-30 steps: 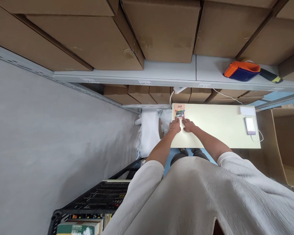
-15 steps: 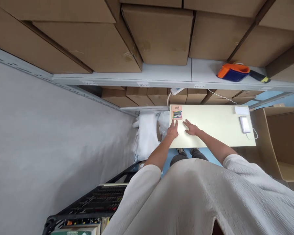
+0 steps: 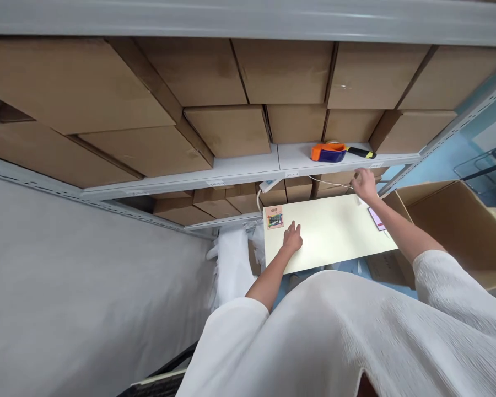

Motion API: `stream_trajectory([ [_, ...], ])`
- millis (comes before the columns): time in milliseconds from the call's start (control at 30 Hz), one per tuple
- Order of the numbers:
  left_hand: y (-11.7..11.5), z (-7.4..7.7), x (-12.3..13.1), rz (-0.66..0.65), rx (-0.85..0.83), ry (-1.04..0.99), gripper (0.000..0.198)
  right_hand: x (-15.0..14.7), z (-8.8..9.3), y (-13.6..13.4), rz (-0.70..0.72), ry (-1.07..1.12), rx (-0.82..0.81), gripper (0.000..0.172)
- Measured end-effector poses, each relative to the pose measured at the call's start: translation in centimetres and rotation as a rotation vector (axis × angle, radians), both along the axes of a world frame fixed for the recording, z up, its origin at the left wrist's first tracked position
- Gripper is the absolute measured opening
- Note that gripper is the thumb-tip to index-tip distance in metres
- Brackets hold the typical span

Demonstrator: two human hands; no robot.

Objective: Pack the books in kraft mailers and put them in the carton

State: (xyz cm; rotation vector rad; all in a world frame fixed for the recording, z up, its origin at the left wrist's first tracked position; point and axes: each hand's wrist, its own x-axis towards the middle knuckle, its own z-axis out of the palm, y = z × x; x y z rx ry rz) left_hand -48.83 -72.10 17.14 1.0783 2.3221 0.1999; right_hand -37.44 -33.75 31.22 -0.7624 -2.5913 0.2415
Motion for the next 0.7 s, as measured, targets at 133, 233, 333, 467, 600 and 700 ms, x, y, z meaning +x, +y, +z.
stream_trajectory([
  [133, 3.5, 1.8, 1.9, 0.034, 0.035, 0.021, 0.074, -3.0, 4.5, 5.1, 0.012, -0.045, 0.11, 0.053],
  [233, 5.2, 2.4, 3.4, 0.064, 0.036, 0.035, 0.071, -4.9, 5.5, 7.8, 0.058, -0.105, 0.109, 0.051],
  [333, 6.2, 2.3, 4.8, 0.097, 0.026, 0.051, 0.07, -6.1, 5.5, 9.7, 0.075, -0.135, 0.078, 0.051],
  [467, 7.1, 1.8, 6.7, 0.136, 0.003, 0.059, 0.069, -6.9, 5.3, 11.2, 0.092, -0.152, 0.029, 0.052],
  [600, 8.1, 1.0, 8.3, 0.159, -0.005, 0.039, 0.064, -6.8, 5.2, 11.8, 0.138, -0.093, 0.008, 0.047],
  [700, 8.7, 0.2, 9.2, 0.16, -0.002, 0.025, 0.06, -5.8, 5.1, 11.9, 0.122, -0.065, -0.02, 0.04],
])
